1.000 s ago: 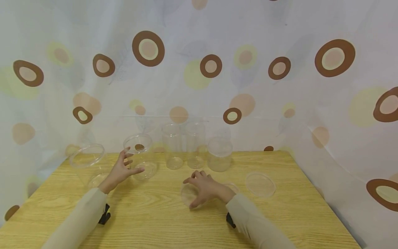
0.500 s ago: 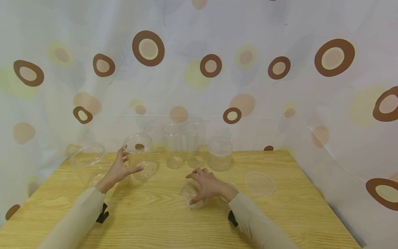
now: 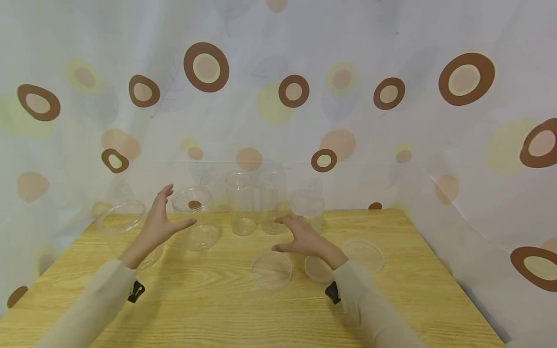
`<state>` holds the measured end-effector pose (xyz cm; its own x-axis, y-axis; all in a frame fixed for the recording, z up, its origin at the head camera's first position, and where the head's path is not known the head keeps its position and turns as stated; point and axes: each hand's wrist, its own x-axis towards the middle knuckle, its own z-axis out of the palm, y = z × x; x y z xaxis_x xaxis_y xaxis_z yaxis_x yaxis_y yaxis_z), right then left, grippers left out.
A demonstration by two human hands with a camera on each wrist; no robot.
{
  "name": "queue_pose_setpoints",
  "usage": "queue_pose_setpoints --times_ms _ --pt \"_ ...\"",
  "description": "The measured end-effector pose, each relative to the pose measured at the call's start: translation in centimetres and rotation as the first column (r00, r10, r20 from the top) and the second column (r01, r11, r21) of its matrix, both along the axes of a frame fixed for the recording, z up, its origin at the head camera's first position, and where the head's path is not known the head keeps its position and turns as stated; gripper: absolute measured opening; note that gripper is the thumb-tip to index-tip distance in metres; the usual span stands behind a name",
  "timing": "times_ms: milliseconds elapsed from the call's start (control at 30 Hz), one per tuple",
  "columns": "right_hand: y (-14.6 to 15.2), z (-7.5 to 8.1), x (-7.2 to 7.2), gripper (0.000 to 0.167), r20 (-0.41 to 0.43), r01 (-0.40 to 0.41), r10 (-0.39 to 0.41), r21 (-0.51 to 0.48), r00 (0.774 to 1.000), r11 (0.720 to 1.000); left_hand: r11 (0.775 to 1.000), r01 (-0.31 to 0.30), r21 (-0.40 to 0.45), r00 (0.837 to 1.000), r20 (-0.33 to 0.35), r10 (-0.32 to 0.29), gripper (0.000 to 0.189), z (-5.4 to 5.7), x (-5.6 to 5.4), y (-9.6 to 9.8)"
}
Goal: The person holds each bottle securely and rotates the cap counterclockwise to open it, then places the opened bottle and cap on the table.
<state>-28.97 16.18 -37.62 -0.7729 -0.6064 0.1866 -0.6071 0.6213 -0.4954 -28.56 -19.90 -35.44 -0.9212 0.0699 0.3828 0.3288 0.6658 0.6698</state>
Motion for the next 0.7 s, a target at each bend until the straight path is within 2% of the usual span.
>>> queue_pose_setpoints --times_ms 167,333,500,700 --pt "0.8 1.3 -0.7 0.059 -0.022 0.067 -0.070 -0.117 0.997 0.991 1.000 0.012 -0.014 0.998 -0.061 -0.013 0.099 1.6 0.7 1.2" --pt "1.4 2.3 -1.6 0.054 -0.040 0.125 -0.136 -0.212 0.990 0.969 0.999 0.043 -0.031 0.992 -0.113 -0.046 0.095 2.3 1.4 2.8" --pt "1.9 3.2 -2.4 0.050 -0.003 0.177 -0.187 -0.312 0.982 0.934 0.995 0.090 -0.045 0.978 -0.186 -0.097 0.090 2.1 1.7 4.6" --pt "2.1 3.9 -3.1 0.049 0.065 0.207 -0.198 -0.375 0.978 0.904 0.986 0.164 -0.034 0.970 -0.176 -0.168 0.084 0.8 1.6 6.9"
